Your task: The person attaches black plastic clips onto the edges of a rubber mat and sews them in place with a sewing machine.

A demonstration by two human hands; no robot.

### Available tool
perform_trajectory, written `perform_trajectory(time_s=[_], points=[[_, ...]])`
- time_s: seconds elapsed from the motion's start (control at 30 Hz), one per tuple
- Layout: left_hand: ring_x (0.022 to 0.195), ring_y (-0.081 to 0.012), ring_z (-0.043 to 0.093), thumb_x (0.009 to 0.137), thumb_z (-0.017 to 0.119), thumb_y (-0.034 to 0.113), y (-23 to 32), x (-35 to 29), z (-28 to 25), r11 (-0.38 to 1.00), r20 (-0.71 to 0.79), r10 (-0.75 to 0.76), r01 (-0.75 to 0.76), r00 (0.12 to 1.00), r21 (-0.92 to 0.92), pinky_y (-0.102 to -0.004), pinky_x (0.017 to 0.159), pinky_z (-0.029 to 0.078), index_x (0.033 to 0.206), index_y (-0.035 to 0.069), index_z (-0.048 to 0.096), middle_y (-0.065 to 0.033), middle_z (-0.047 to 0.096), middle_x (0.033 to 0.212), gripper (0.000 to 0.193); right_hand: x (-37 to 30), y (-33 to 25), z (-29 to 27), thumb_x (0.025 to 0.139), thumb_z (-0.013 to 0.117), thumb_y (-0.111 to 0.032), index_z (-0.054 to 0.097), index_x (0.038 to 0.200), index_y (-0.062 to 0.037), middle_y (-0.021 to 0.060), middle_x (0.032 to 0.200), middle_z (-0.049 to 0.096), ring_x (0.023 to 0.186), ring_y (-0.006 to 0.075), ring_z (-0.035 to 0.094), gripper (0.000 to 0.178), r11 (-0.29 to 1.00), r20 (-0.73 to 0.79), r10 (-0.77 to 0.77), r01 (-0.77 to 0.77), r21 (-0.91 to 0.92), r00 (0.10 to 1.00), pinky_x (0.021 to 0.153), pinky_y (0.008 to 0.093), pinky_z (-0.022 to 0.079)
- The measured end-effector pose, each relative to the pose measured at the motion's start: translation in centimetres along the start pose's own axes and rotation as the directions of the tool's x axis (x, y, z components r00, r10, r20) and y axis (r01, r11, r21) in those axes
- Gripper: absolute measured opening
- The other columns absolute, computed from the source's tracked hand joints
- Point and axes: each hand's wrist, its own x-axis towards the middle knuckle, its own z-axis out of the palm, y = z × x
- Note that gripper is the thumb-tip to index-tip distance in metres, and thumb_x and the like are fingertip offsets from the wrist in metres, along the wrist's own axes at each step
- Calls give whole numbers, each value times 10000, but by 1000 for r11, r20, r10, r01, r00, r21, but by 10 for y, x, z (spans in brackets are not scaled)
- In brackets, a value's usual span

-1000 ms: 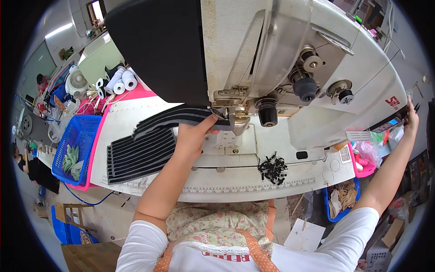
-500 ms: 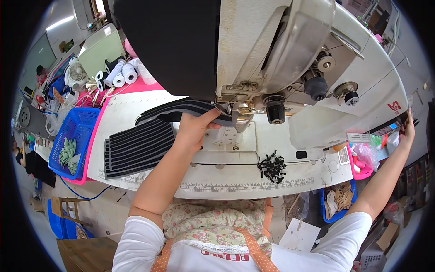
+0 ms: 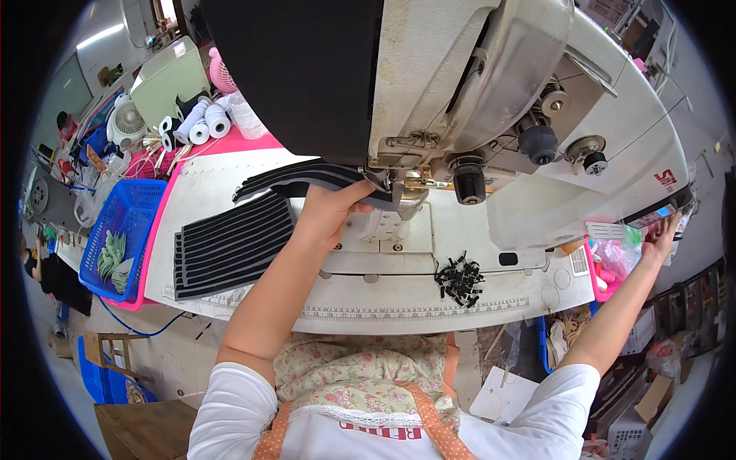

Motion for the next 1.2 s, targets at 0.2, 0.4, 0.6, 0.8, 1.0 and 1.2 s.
perform_trajectory(time_s=[0.2,0.4,0.6,0.8,1.0,1.2], points=[[657,-150,585,716,635,14,1,2,0,999,-21,16,-16,1000,39,-184,508,458,960,-48,575,-108,619,840,258,-155,-15,86,838,543,-188,625,956,-77,-3,826,568,465,-2,327,182,928,-178,-373,362,-88,911,372,154,183],[640,-150,581,710,646,19,-6,6,-1,997,-21,61,-61,998,39,-184,494,456,957,-52,572,-112,615,827,268,-212,-3,93,843,532,-164,598,915,-51,5,753,549,442,16,299,149,951,167,-269,289,-109,949,379,154,175],[629,-148,577,711,653,27,-3,5,1,996,-21,78,-77,997,54,-183,490,455,966,-49,565,-114,613,821,280,-236,9,106,845,515,-137,555,865,-50,17,707,515,430,26,289,98,970,432,-149,217,-112,890,381,151,174],[626,-145,576,714,650,27,-1,8,0,996,6,41,-41,999,84,-179,491,452,980,-44,556,-114,613,816,291,-256,15,117,828,504,-112,518,828,-51,26,677,484,432,30,278,63,967,524,-86,196,-160,848,378,153,175],[628,-142,575,719,646,27,-2,5,2,997,-11,49,-48,999,52,-177,493,448,953,-41,567,-111,613,803,257,-285,30,125,763,462,-36,512,802,-37,47,663,476,476,72,326,64,980,643,-11,134,-144,766,406,171,205],[609,-136,562,714,633,14,-1,6,-1,993,5,102,-102,995,67,-184,494,448,913,-43,581,-106,610,787,214,-328,53,146,665,569,43,602,780,20,81,677,552,536,115,478,121,884,762,459,-149,-443,456,496,178,351]])
